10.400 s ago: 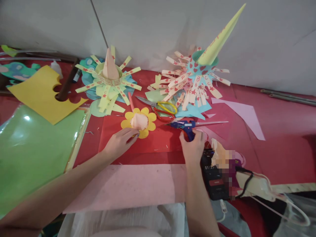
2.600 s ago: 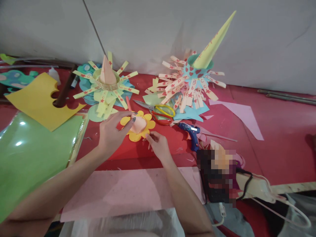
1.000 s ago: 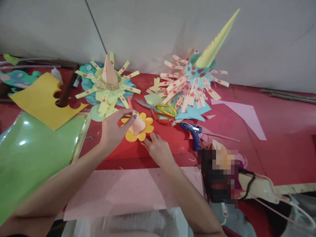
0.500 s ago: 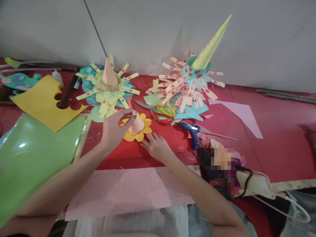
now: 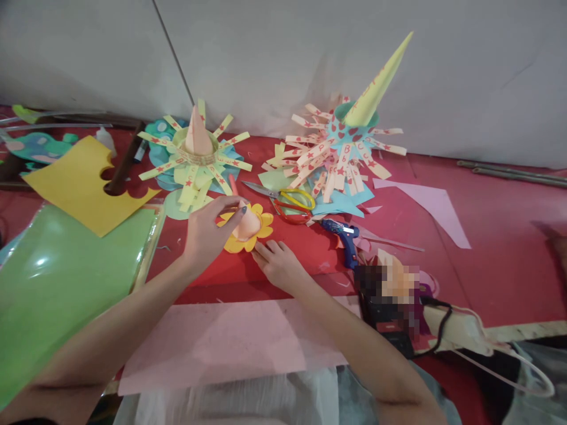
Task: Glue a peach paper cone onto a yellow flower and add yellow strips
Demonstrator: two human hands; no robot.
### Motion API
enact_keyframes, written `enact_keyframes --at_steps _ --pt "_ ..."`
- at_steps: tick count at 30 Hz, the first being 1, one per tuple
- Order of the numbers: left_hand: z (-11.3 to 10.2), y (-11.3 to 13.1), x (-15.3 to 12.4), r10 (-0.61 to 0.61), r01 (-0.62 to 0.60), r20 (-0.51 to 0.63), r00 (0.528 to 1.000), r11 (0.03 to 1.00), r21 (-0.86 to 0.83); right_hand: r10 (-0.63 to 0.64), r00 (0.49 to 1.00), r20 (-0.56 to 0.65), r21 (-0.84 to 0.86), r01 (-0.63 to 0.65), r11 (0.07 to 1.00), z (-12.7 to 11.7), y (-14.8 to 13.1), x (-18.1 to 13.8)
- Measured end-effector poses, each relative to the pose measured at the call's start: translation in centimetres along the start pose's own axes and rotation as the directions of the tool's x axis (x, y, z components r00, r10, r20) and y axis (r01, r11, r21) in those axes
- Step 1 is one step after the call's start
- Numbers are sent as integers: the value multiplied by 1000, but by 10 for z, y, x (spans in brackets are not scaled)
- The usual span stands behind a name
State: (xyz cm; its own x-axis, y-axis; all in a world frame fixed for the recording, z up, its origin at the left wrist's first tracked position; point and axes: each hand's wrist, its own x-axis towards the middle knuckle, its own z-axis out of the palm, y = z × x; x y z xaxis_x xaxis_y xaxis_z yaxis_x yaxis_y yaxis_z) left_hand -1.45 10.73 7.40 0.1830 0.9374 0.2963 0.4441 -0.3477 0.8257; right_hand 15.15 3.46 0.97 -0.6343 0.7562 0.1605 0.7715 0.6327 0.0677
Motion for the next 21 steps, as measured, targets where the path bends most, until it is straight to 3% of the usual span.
enact_keyframes --at_steps 21 --pt "1 0 -1 6 -6 -5 1000 1000 -16 70 988 -141 39 -65 997 4 -7 7"
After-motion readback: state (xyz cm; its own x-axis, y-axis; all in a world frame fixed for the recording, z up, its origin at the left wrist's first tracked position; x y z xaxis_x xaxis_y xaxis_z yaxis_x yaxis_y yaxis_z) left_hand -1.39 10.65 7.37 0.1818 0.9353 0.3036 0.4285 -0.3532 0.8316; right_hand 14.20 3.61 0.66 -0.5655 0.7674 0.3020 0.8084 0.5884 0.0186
